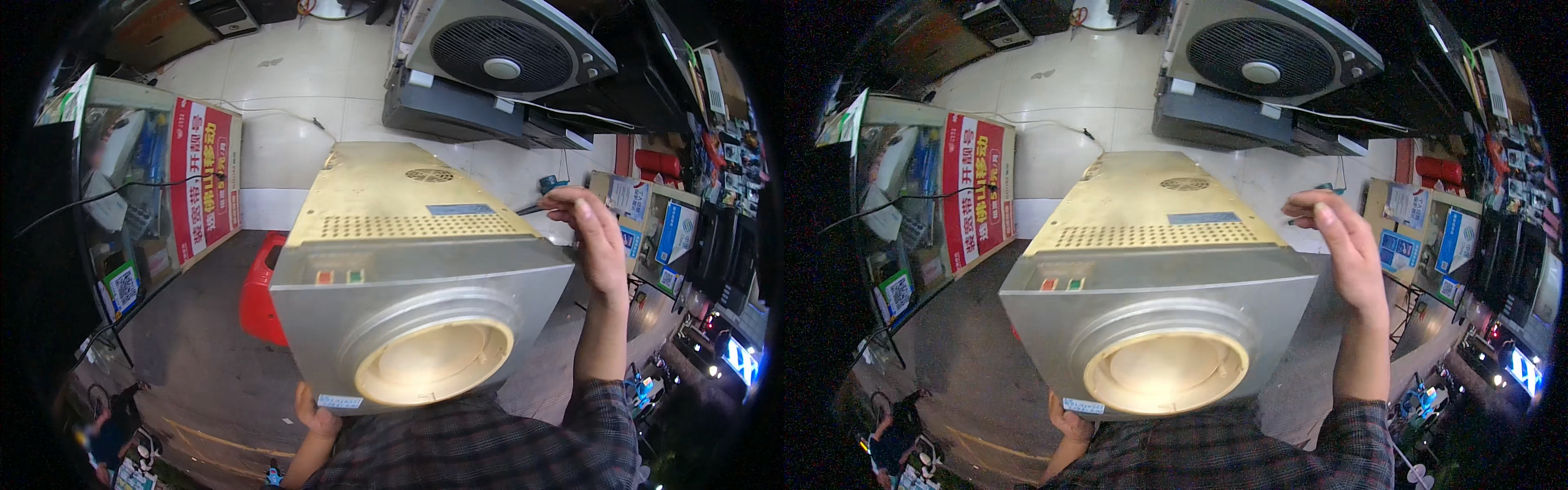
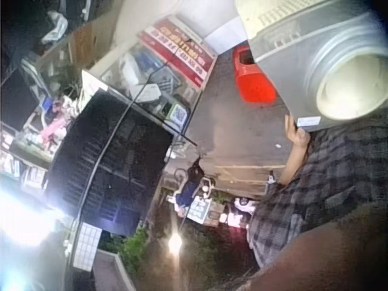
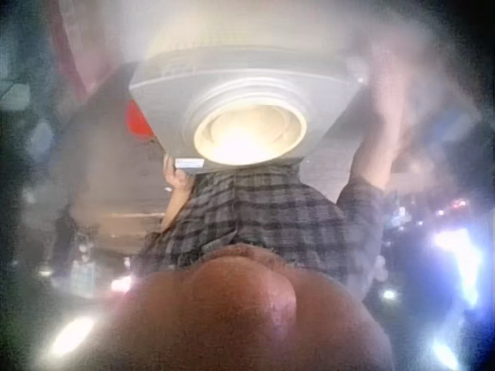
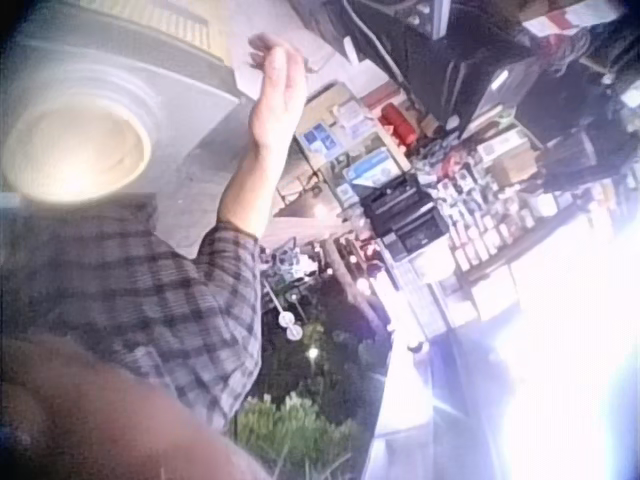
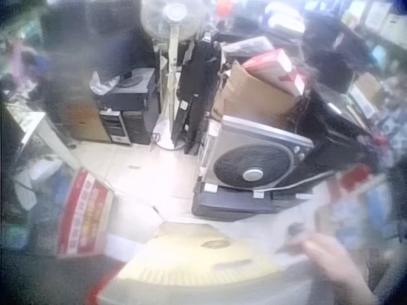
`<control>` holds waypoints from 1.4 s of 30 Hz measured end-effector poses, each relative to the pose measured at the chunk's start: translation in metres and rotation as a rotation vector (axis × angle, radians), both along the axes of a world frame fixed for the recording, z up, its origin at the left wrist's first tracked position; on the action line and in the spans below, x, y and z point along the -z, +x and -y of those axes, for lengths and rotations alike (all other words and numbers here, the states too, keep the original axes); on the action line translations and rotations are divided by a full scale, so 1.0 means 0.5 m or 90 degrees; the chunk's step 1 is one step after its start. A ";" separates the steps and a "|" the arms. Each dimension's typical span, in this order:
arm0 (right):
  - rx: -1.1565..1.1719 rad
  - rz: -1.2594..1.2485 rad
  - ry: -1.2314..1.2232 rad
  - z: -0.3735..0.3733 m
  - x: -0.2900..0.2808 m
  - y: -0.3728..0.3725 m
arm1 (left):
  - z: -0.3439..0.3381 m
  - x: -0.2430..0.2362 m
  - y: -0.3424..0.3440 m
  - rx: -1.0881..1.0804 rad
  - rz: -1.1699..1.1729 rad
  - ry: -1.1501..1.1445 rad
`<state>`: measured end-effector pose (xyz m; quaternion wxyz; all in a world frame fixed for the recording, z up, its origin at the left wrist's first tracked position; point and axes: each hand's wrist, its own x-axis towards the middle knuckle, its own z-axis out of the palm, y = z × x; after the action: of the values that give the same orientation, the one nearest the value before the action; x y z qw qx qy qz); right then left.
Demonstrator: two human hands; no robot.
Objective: The person uses a screwdriver to remove screws from the back panel of a small appliance, then flips it over to inspect the interior. They plug the appliance into a power strip, flip it back, and handle small parts and a tube of adhesive.
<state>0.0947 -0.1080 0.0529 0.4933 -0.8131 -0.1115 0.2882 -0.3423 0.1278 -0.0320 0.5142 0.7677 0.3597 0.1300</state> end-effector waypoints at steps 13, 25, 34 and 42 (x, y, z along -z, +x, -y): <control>-0.201 -0.256 -0.115 -0.151 0.457 0.139 | 0.063 0.058 -0.154 -0.237 -0.113 -0.220; -0.282 -0.413 -0.053 -0.189 0.550 0.098 | 0.075 0.084 -0.162 -0.188 -0.156 -0.221; -0.275 -0.406 -0.076 -0.197 0.533 0.090 | 0.070 0.084 -0.163 -0.168 -0.165 -0.226; -0.286 -0.412 -0.081 -0.196 0.535 0.089 | 0.068 0.081 -0.163 -0.148 -0.164 -0.222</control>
<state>0.1392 -0.0098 -0.2147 0.3761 -0.6647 -0.1075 0.6366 -0.4241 0.0938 -0.0727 0.5703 0.6307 0.5256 0.0252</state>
